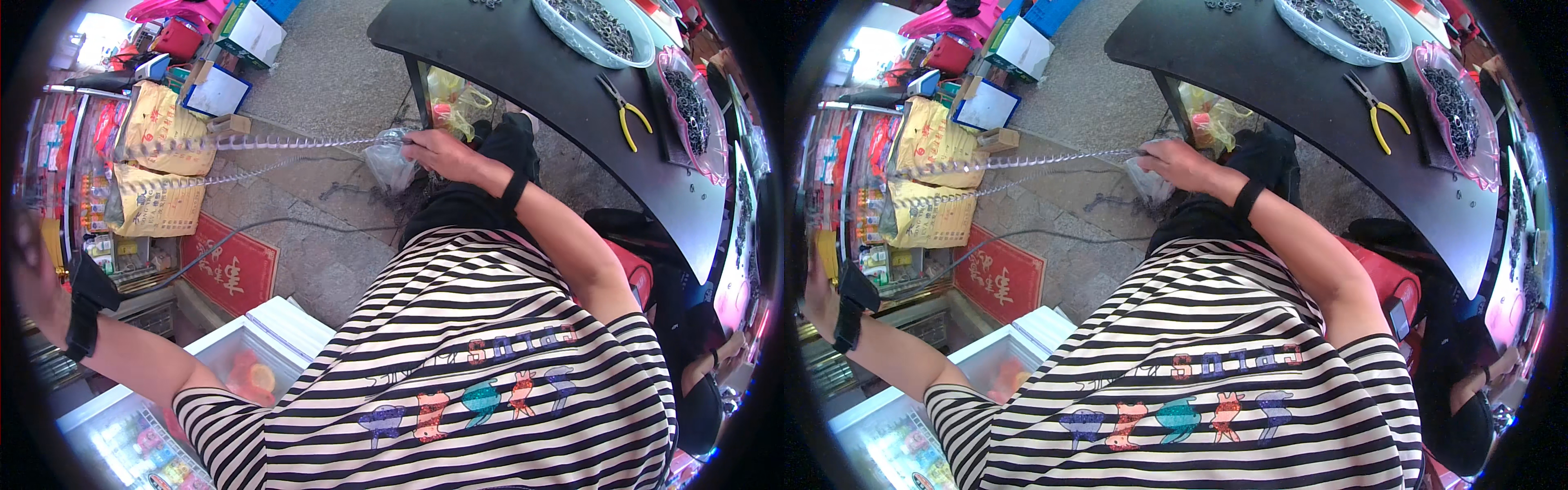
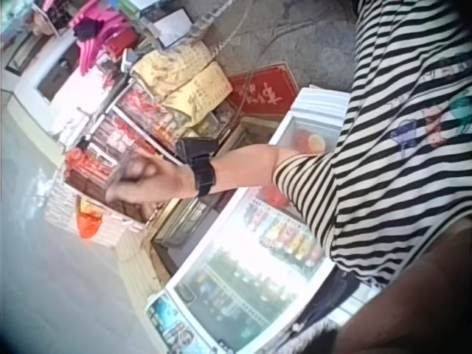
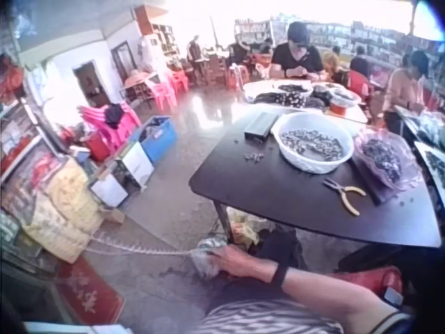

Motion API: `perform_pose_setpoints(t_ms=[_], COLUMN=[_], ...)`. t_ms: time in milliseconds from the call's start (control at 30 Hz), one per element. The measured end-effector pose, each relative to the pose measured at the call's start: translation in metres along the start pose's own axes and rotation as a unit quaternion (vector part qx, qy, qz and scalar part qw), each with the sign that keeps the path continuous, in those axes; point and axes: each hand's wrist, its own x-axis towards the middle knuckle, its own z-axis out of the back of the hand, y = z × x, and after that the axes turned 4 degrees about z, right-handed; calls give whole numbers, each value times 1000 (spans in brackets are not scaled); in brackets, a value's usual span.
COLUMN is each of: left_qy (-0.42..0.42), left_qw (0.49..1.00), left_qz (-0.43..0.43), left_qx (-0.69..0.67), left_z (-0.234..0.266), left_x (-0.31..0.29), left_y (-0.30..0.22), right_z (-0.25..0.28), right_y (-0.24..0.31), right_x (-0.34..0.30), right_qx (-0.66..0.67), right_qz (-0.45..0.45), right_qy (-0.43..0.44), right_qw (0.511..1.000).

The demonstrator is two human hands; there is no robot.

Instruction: Assembling metal rings to form a mesh or piece of chainmail.

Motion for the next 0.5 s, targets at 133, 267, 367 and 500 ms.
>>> perform_pose_setpoints(t_ms=[133,267,367,500], left_qy=[-34,221,304,361], left_qw=[847,969,934,901], left_qz=[18,85,177,240], left_qx=[530,64,-66,-27], left_z=[-74,-212,-259,-267], left_x=[-19,-31,-61,-54], left_y=[22,47,76,63], right_z=[15,41,40,76], right_y=[93,129,169,152], right_x=[19,37,36,57], right_qx=[-23,-102,-109,-145], right_qz=[165,181,263,270], right_qy=[-32,-24,-13,-128], right_qw=[986,978,958,943])
